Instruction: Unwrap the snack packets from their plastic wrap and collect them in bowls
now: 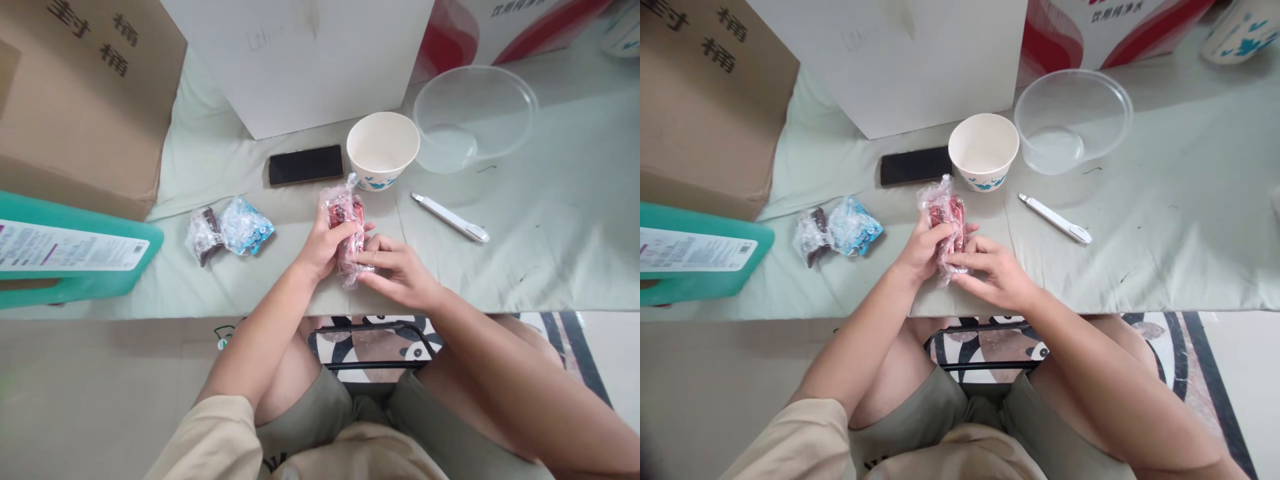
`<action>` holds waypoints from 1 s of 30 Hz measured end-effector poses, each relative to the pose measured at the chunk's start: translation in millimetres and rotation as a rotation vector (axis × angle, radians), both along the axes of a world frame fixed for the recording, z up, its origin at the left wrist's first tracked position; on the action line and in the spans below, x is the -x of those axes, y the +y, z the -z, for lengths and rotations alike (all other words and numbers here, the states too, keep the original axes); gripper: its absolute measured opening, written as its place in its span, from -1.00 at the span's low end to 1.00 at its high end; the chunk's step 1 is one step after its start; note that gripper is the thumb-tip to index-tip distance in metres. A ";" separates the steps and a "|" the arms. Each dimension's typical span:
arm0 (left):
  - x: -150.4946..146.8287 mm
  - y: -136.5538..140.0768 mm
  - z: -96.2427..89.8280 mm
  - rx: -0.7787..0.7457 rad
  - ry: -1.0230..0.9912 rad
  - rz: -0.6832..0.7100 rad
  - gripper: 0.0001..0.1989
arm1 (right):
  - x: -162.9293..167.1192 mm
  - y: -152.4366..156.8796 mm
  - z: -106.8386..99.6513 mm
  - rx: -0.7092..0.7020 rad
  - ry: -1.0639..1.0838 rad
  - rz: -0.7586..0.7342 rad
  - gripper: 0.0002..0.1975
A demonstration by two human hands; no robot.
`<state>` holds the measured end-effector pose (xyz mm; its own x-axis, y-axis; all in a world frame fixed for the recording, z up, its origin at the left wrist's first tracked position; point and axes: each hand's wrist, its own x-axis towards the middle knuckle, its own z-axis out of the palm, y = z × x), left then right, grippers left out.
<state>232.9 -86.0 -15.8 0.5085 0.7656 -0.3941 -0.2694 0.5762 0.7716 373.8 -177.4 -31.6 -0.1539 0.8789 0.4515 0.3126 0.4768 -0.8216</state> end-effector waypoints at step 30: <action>18.5 22.3 12.5 -1.109 0.561 0.336 -0.75 | -19.4 17.3 -12.5 0.414 0.044 0.474 -0.82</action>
